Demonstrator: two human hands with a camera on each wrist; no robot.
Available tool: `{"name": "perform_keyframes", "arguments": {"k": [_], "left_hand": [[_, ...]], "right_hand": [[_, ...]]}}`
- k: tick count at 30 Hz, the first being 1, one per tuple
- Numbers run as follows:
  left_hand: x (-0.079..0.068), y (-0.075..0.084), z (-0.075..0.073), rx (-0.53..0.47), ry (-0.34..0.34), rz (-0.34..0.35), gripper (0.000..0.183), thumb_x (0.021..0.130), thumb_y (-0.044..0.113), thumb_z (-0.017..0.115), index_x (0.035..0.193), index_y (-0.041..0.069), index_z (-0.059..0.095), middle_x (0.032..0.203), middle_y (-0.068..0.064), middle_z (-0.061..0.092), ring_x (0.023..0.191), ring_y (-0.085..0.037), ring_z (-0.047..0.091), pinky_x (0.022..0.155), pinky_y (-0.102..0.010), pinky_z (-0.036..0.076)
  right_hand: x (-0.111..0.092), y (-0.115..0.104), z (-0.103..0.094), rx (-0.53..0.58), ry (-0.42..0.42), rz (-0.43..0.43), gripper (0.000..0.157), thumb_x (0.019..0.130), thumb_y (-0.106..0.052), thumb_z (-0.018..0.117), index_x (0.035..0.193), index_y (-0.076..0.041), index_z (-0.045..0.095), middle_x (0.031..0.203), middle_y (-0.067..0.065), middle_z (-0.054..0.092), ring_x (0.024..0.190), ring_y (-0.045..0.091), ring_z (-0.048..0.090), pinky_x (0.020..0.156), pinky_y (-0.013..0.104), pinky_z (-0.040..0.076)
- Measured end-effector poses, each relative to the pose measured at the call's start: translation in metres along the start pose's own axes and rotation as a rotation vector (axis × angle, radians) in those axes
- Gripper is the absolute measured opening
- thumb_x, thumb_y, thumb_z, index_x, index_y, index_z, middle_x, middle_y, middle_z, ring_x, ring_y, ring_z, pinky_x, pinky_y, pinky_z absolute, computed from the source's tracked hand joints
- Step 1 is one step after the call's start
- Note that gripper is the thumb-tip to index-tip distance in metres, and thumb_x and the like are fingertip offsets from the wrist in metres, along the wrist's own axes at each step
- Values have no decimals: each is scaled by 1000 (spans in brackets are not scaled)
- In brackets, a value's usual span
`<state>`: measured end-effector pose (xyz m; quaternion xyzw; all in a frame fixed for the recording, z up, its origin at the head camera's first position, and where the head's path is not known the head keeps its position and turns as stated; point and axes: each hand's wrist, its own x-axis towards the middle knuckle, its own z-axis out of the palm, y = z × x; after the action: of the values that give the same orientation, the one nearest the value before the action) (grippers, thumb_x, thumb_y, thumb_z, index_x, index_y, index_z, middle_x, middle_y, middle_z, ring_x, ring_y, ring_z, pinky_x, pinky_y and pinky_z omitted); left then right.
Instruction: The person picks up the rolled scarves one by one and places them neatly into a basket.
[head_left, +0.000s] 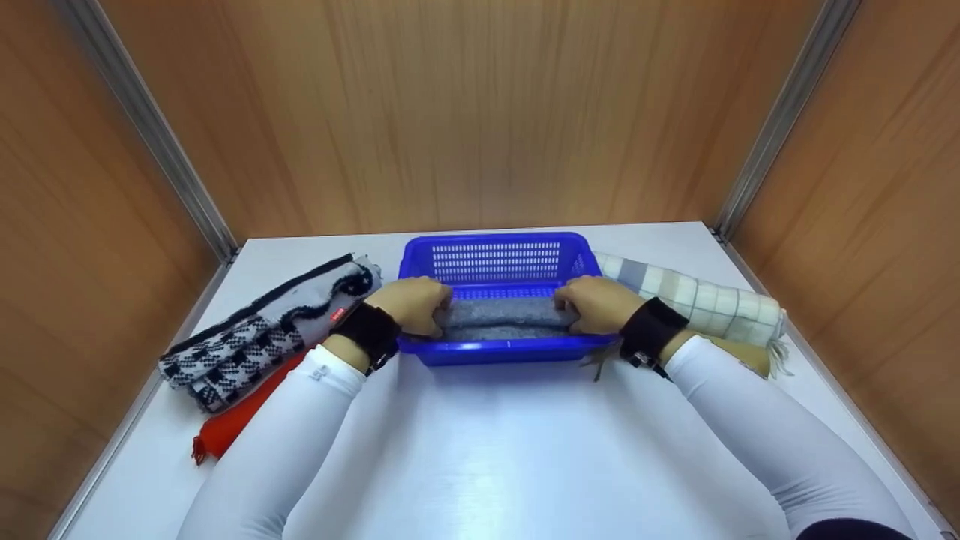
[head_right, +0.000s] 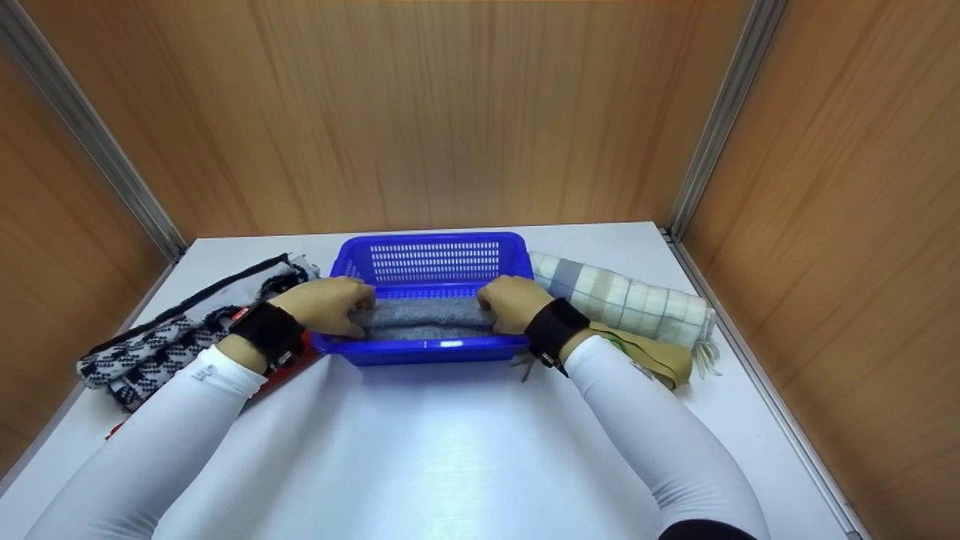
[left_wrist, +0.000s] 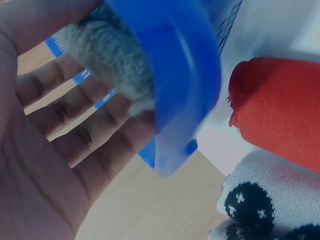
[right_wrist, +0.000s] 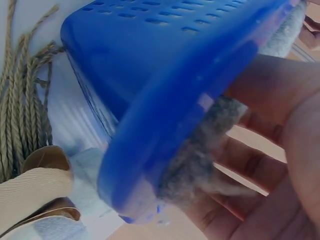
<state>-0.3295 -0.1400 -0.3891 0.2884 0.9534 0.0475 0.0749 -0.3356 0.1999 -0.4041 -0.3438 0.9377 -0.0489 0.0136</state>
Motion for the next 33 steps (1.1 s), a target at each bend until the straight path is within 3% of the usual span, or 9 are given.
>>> {"name": "perform_keyframes", "arguments": {"k": [10, 21, 33], "left_hand": [[-6, 2, -7, 13, 43, 31, 34, 89, 21, 84, 117, 4, 76, 110, -13, 78, 102, -33, 74, 94, -52, 62], [-22, -6, -13, 19, 130, 40, 43, 90, 31, 82, 122, 4, 72, 119, -13, 73, 107, -35, 73, 95, -55, 61], [-41, -14, -14, 17, 186, -7, 47, 93, 36, 81, 126, 5, 71, 122, -14, 73, 107, -37, 74, 94, -56, 61]], "right_hand": [[-6, -5, -9, 16, 24, 9, 30, 86, -11, 87, 114, -4, 79, 106, 15, 76, 96, 32, 73, 90, 51, 62], [-13, -18, -19, 40, 111, 5, 31, 94, -21, 84, 119, -5, 78, 115, 16, 76, 101, 32, 75, 89, 52, 63], [-19, -31, -18, 56, 151, -19, 39, 94, -26, 84, 128, -7, 75, 122, 14, 75, 111, 32, 74, 96, 52, 61]]}}
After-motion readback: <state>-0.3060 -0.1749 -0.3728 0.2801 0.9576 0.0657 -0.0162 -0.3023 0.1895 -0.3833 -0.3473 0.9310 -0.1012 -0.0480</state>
